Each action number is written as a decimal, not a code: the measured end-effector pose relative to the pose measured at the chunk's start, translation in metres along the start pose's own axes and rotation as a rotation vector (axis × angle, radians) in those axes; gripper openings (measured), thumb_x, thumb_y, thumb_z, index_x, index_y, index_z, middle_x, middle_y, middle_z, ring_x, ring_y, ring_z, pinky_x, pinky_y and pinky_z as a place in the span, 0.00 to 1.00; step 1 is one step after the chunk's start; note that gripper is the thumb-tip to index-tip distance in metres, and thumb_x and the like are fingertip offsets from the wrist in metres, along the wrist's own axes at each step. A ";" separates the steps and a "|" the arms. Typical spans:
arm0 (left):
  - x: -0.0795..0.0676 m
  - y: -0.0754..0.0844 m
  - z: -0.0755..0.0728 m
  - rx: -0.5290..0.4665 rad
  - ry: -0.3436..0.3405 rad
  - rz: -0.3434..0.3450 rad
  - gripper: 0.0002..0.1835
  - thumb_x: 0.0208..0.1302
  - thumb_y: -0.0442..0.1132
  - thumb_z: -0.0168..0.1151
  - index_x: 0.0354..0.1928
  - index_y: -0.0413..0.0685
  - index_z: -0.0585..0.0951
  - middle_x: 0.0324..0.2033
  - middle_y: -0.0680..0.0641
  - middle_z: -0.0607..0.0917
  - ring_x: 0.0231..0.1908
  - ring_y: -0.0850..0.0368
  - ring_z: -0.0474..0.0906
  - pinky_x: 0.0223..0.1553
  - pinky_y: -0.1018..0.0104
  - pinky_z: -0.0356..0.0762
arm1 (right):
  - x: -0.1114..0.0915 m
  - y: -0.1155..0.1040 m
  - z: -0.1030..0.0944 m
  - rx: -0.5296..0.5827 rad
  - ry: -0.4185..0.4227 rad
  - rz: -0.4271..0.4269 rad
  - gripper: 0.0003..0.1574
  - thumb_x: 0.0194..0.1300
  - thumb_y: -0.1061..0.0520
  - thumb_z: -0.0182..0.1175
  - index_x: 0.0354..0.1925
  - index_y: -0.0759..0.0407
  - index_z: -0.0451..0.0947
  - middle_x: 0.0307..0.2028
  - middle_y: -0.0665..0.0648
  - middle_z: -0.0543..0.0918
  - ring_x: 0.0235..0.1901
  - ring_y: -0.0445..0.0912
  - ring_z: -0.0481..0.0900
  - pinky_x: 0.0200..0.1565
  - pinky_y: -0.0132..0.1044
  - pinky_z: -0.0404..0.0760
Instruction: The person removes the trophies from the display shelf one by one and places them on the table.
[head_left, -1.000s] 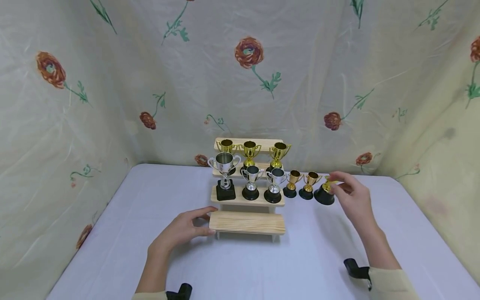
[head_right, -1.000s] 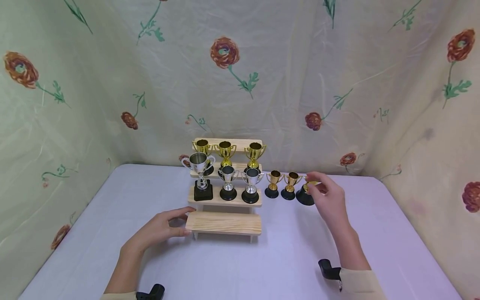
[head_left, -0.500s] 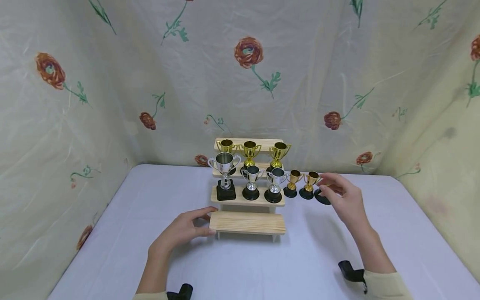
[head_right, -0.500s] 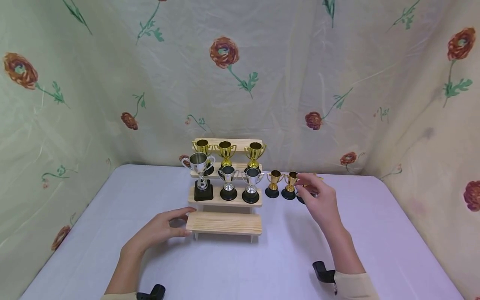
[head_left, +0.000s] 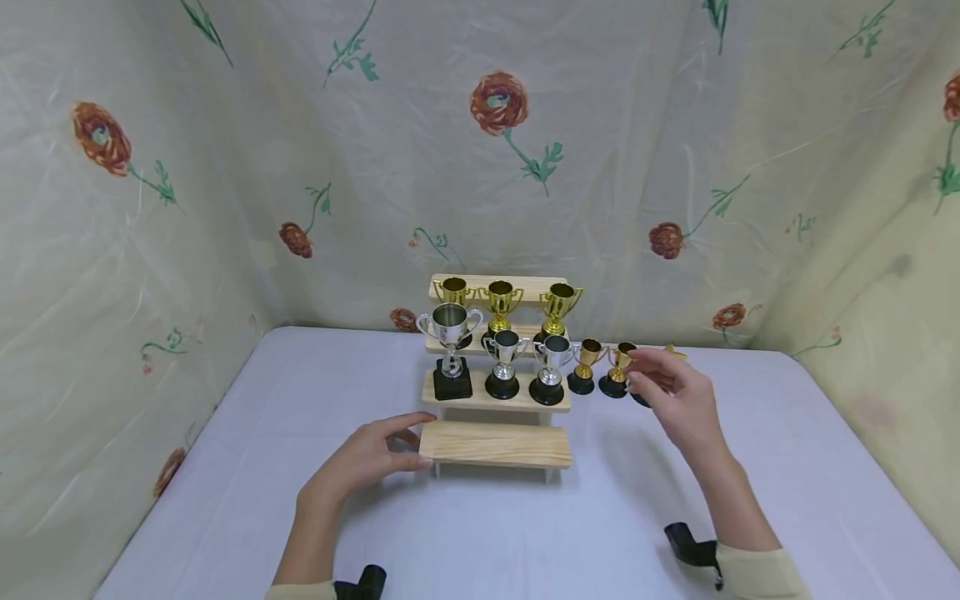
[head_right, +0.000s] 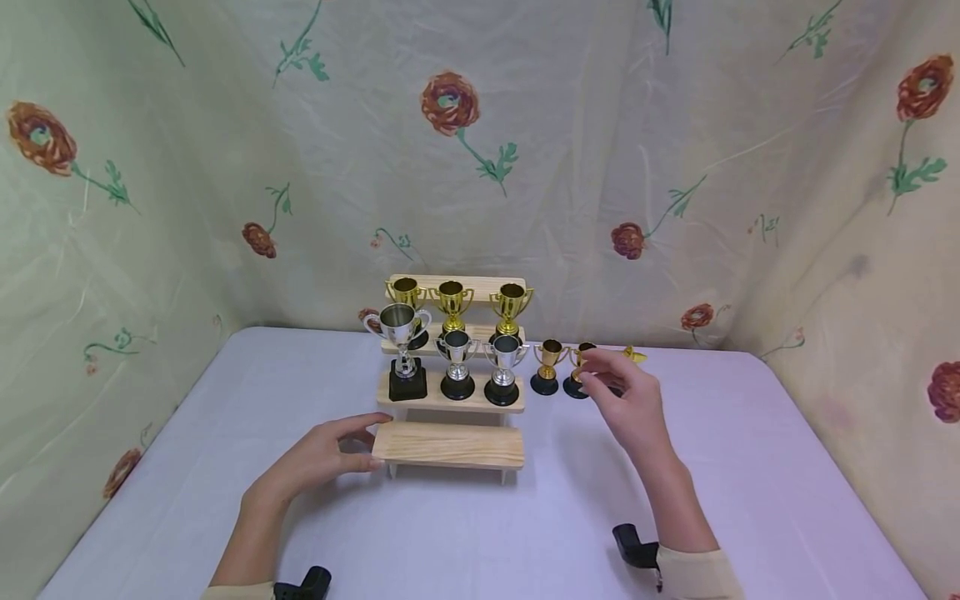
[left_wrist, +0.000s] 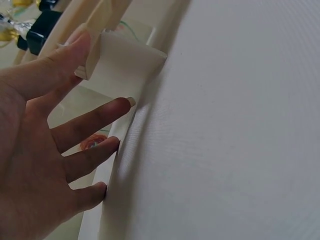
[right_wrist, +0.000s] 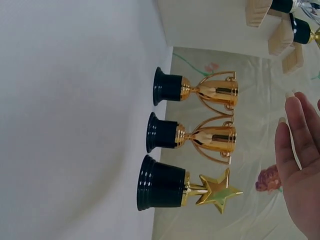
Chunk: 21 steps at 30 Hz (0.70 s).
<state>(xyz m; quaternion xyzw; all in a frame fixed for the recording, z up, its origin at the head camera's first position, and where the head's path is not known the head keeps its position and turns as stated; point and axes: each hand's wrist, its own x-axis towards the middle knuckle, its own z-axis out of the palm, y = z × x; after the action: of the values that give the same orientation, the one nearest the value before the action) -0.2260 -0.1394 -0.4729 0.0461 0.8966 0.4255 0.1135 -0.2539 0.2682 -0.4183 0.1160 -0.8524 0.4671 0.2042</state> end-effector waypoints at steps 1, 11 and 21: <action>0.000 0.000 0.000 -0.001 -0.001 0.000 0.32 0.50 0.52 0.76 0.61 0.77 0.78 0.43 0.54 0.87 0.55 0.51 0.77 0.58 0.37 0.71 | 0.000 -0.001 0.001 0.001 -0.001 0.005 0.18 0.70 0.58 0.61 0.57 0.59 0.79 0.45 0.60 0.85 0.39 0.28 0.81 0.43 0.16 0.78; 0.000 0.001 -0.002 0.002 -0.009 0.005 0.33 0.49 0.51 0.76 0.60 0.74 0.79 0.40 0.55 0.87 0.48 0.55 0.79 0.50 0.47 0.75 | 0.003 -0.012 0.012 0.034 -0.021 -0.025 0.19 0.70 0.59 0.61 0.58 0.58 0.78 0.46 0.61 0.86 0.41 0.29 0.81 0.43 0.18 0.79; 0.000 0.001 -0.002 -0.007 -0.003 -0.009 0.33 0.48 0.52 0.77 0.60 0.77 0.79 0.39 0.55 0.86 0.47 0.56 0.79 0.49 0.50 0.75 | 0.008 -0.022 0.019 0.081 -0.031 -0.062 0.17 0.69 0.61 0.62 0.56 0.59 0.80 0.45 0.63 0.87 0.38 0.31 0.83 0.42 0.20 0.81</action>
<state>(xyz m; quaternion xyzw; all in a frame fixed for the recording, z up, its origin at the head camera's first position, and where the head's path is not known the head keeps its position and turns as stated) -0.2268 -0.1398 -0.4712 0.0425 0.8951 0.4281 0.1170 -0.2565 0.2400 -0.4073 0.1575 -0.8319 0.4930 0.2004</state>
